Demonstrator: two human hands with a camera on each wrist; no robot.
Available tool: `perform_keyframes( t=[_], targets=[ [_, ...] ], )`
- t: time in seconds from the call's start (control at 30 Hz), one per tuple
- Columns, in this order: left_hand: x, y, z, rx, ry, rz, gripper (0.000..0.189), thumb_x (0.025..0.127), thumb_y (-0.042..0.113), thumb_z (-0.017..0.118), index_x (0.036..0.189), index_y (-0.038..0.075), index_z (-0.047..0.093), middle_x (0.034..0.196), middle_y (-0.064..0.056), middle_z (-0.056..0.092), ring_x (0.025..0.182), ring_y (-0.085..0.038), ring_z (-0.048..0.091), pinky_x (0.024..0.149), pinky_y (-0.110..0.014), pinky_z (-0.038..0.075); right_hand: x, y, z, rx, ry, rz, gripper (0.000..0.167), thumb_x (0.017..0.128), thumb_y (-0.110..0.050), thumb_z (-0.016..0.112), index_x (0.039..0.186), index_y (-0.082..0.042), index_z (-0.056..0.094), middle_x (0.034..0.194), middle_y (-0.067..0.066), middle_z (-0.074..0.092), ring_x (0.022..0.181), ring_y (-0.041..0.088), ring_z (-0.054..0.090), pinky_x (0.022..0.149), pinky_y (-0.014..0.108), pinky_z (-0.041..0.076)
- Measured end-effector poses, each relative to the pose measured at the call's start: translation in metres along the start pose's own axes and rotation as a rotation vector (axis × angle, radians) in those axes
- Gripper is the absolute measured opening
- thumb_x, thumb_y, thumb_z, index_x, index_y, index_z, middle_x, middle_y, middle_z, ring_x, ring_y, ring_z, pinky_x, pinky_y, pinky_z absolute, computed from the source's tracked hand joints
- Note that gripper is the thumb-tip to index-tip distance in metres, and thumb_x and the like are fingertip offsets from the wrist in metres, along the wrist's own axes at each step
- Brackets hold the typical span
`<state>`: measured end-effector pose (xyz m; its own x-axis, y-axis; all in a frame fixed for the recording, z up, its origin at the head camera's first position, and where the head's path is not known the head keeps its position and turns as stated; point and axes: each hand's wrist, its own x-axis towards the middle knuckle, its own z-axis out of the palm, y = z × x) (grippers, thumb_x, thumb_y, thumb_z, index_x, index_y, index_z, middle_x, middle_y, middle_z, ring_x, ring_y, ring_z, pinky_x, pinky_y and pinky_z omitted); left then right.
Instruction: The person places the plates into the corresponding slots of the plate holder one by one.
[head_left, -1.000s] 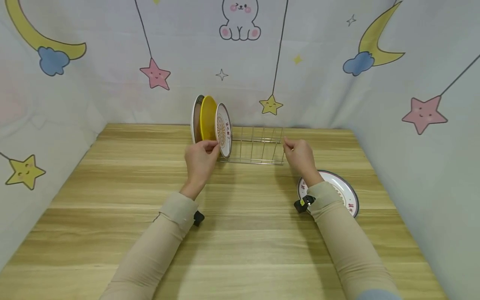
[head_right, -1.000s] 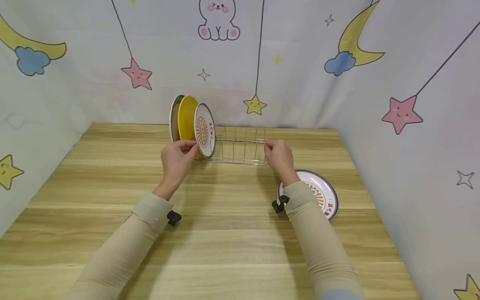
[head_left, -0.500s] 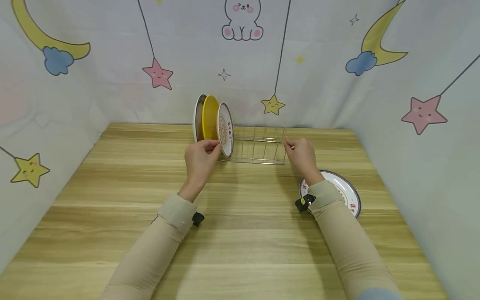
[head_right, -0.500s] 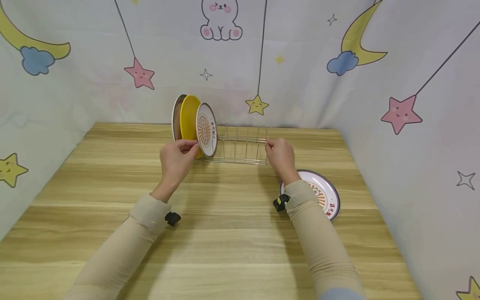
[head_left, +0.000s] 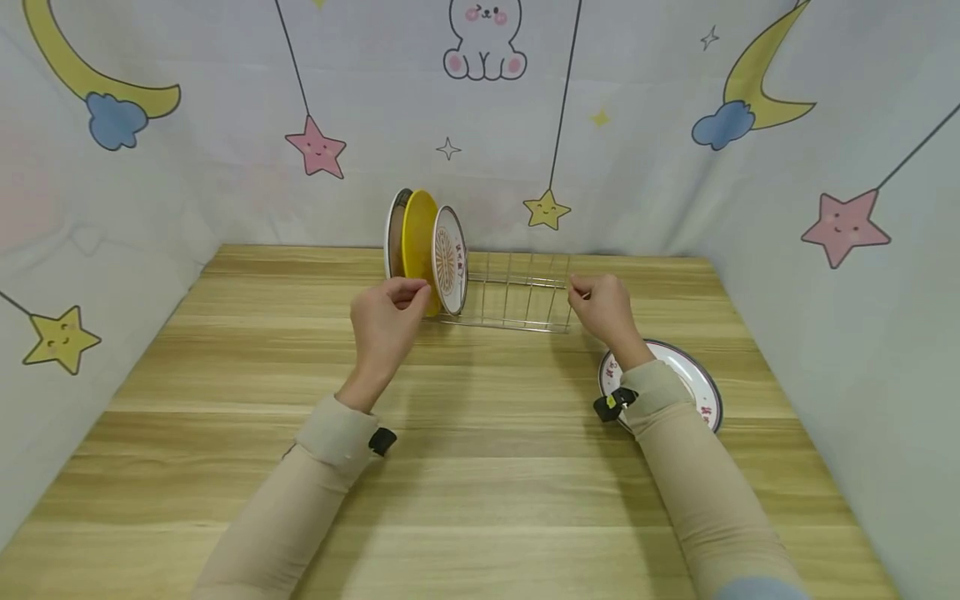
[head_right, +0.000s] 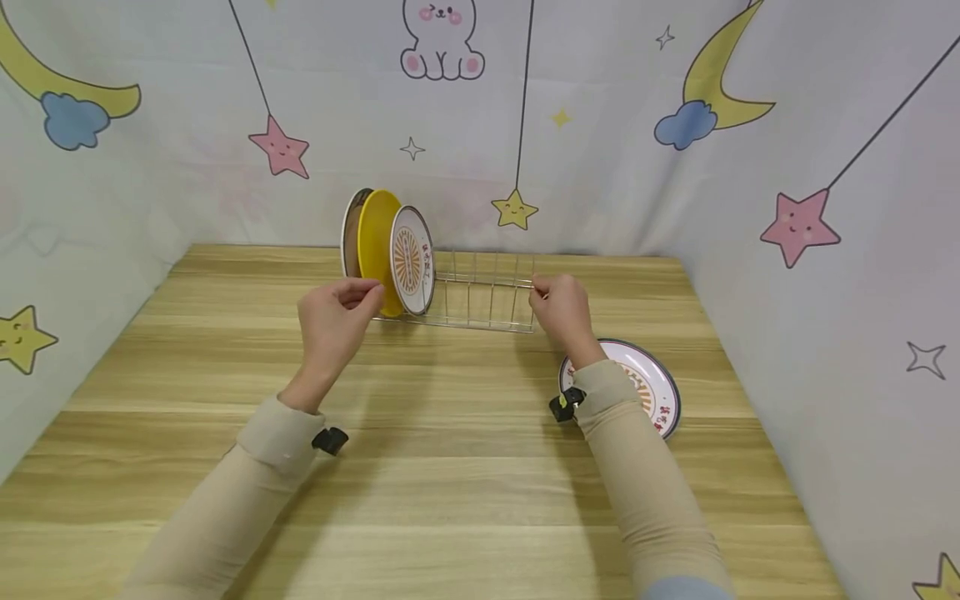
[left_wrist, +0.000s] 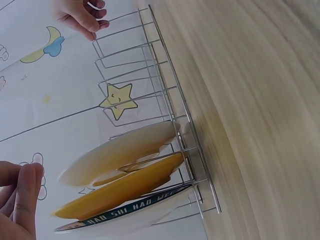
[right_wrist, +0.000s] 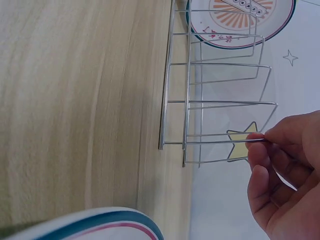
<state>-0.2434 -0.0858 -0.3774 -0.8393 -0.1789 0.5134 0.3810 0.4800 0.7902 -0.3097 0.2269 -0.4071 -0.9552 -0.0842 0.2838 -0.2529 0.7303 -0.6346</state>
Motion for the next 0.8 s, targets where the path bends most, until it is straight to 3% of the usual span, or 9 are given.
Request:
perform_keyframes(
  t=[0.2, 0.33, 0.53, 0.8],
  targets=[
    [0.000, 0.003, -0.016, -0.030, 0.035, 0.025, 0.012, 0.088, 0.009, 0.073, 0.091, -0.003, 0.076, 0.083, -0.012, 0.073, 0.067, -0.021, 0.070, 0.058, -0.013, 0.052, -0.002, 0.000, -0.001, 0.053, -0.012, 0.003, 0.025, 0.093, -0.006, 0.061, 0.116, -0.001, 0.071, 0.109, 0.016, 0.071, 0.075, 0.025, 0.066, 0.051, 0.023, 0.045],
    [0.000, 0.001, -0.027, -0.031, 0.052, 0.037, 0.012, 0.088, 0.008, 0.073, 0.094, -0.002, 0.076, 0.085, -0.011, 0.074, 0.068, -0.013, 0.069, 0.061, -0.014, 0.053, -0.004, 0.001, -0.002, 0.076, -0.021, 0.014, 0.025, 0.093, -0.007, 0.062, 0.115, -0.002, 0.071, 0.111, 0.016, 0.070, 0.073, 0.022, 0.064, 0.051, 0.022, 0.045],
    [0.000, -0.006, -0.043, -0.052, 0.085, 0.007, 0.014, 0.090, 0.009, 0.072, 0.097, -0.003, 0.076, 0.086, -0.012, 0.074, 0.061, 0.004, 0.064, 0.058, -0.014, 0.054, -0.005, 0.004, -0.003, 0.129, -0.069, 0.059, 0.027, 0.092, -0.009, 0.061, 0.115, 0.000, 0.071, 0.119, 0.013, 0.068, 0.068, 0.017, 0.058, 0.049, 0.021, 0.043],
    [-0.004, -0.022, -0.062, -0.045, 0.108, -0.051, 0.017, 0.092, 0.012, 0.069, 0.100, -0.003, 0.075, 0.091, -0.014, 0.073, 0.064, -0.002, 0.068, 0.060, -0.016, 0.055, -0.009, 0.004, -0.004, 0.182, -0.112, 0.095, 0.031, 0.089, -0.010, 0.060, 0.117, -0.001, 0.070, 0.126, 0.007, 0.065, 0.061, 0.017, 0.051, 0.043, 0.022, 0.036]
  ],
)
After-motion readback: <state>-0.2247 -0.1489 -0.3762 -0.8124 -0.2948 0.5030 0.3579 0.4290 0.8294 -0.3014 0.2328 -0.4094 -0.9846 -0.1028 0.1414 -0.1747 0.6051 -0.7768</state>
